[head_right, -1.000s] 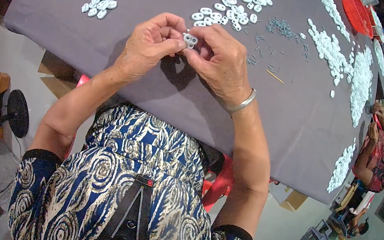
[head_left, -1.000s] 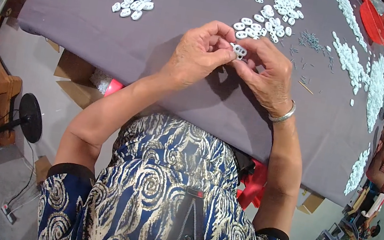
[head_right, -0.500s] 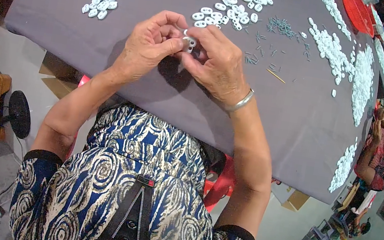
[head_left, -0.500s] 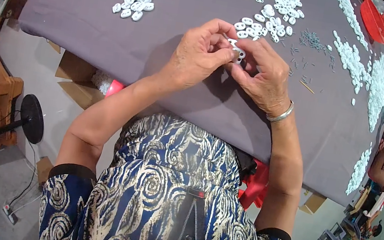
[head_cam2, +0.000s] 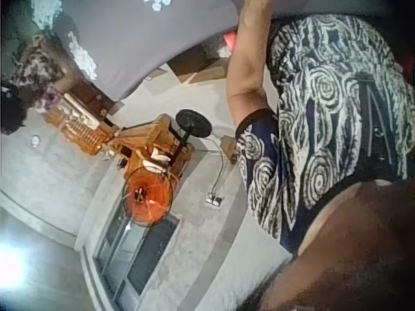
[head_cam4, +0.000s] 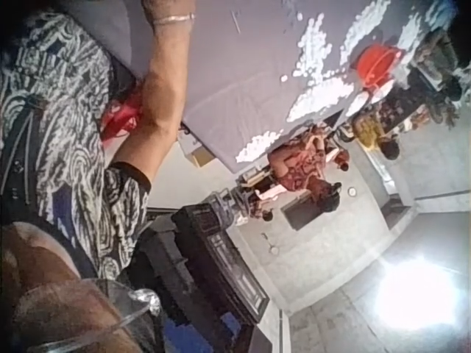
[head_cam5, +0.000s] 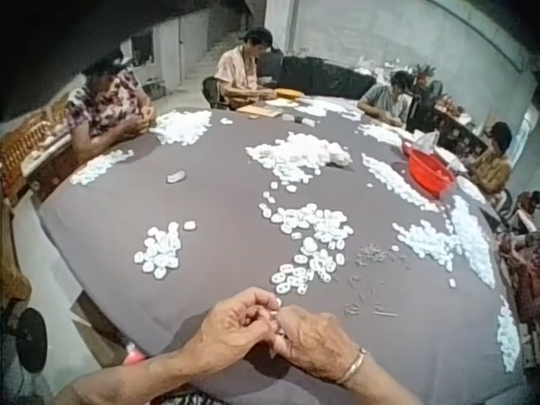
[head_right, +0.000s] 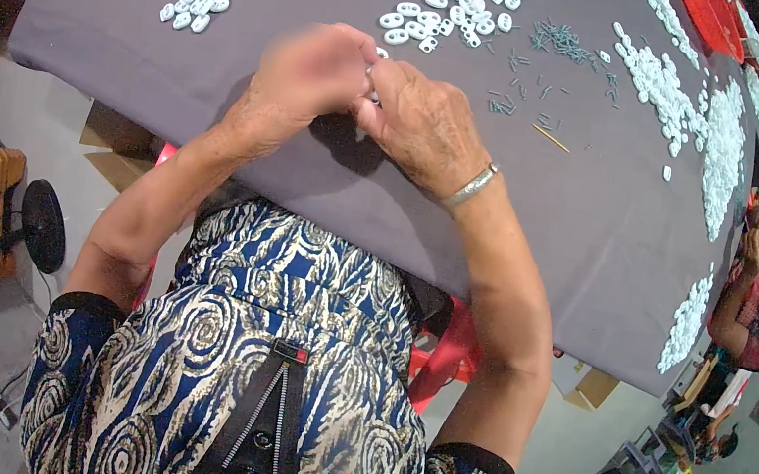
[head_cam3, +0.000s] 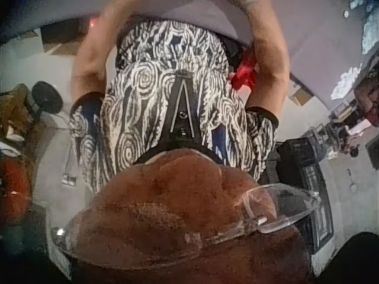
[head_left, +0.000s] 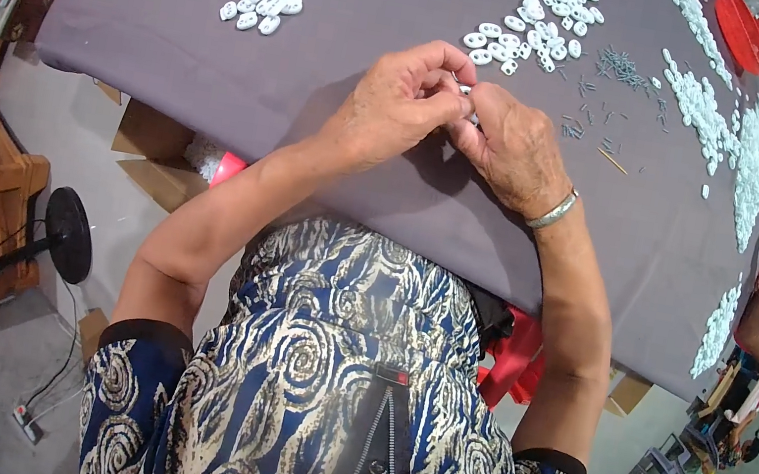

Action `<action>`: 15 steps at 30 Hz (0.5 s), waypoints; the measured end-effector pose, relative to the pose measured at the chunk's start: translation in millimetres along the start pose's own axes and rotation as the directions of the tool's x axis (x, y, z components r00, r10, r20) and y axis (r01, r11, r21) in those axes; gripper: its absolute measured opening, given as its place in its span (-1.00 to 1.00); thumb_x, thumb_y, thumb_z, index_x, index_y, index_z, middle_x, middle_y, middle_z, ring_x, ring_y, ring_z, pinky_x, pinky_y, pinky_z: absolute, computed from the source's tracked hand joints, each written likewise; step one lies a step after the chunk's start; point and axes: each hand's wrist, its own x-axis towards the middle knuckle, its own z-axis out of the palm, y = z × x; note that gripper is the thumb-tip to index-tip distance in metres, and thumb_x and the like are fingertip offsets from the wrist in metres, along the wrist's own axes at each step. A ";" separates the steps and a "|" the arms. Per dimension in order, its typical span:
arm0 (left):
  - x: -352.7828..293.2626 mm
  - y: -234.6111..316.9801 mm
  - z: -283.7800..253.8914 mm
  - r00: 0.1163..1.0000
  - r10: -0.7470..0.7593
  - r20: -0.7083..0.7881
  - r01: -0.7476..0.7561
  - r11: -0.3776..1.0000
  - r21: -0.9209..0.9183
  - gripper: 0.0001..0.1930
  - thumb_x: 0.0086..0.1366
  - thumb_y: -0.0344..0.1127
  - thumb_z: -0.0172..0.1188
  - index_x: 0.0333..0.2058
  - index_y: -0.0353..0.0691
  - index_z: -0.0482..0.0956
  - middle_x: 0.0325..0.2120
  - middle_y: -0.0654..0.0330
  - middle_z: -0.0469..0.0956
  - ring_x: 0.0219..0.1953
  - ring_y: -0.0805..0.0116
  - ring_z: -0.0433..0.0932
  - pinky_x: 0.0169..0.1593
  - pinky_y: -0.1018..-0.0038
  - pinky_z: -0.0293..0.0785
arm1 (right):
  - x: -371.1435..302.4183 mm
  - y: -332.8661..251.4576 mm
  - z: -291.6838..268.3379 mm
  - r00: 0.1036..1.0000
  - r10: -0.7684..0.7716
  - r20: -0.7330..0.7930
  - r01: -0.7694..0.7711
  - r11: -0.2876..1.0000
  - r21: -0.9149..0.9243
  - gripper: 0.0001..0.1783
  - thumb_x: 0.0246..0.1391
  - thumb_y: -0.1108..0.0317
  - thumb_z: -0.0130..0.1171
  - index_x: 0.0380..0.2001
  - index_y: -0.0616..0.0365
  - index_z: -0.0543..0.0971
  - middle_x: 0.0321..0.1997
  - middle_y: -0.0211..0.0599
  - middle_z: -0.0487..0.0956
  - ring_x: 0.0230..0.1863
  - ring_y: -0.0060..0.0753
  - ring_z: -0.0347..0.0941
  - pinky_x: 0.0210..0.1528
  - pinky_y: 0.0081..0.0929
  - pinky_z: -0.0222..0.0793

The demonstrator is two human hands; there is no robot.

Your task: The person assembles small plastic components together by hand and places the assembled pieces onto the table.

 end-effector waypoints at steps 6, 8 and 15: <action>-4.0 2.0 9.0 0.989 0.037 -0.146 -0.054 0.992 -0.117 -0.73 0.33 -0.32 -0.01 -0.07 -0.35 0.41 -0.37 0.26 0.49 -0.18 0.50 0.50 -0.07 0.55 0.40 | 2.8 -11.7 -4.1 0.998 0.020 -0.065 -0.011 0.991 0.134 -0.72 0.10 0.18 0.17 -0.37 0.16 0.40 -0.48 -0.12 0.48 -0.43 0.02 0.46 -0.43 -0.19 0.36; -4.8 5.2 19.1 0.967 0.175 -0.183 -0.231 0.906 -0.354 -0.65 0.36 -0.20 -0.15 -0.08 -0.37 0.41 -0.30 0.16 0.51 -0.10 0.40 0.46 0.05 0.47 0.34 | 1.8 -19.3 -0.6 0.994 0.015 -0.112 0.005 0.984 0.177 -0.71 0.08 0.19 0.19 -0.37 0.17 0.40 -0.48 -0.10 0.48 -0.44 0.04 0.46 -0.43 -0.17 0.35; -11.9 -1.9 38.9 0.950 0.080 -0.302 -0.209 0.881 -0.425 -0.51 0.43 -0.02 -0.34 -0.20 -0.34 0.43 -0.34 0.03 0.53 -0.21 0.30 0.49 -0.01 0.41 0.39 | 6.7 -39.1 22.3 0.992 0.116 -0.059 -0.096 0.956 0.276 -0.81 0.14 0.29 0.05 -0.31 0.19 0.39 -0.40 -0.06 0.48 -0.28 0.12 0.44 -0.22 -0.14 0.40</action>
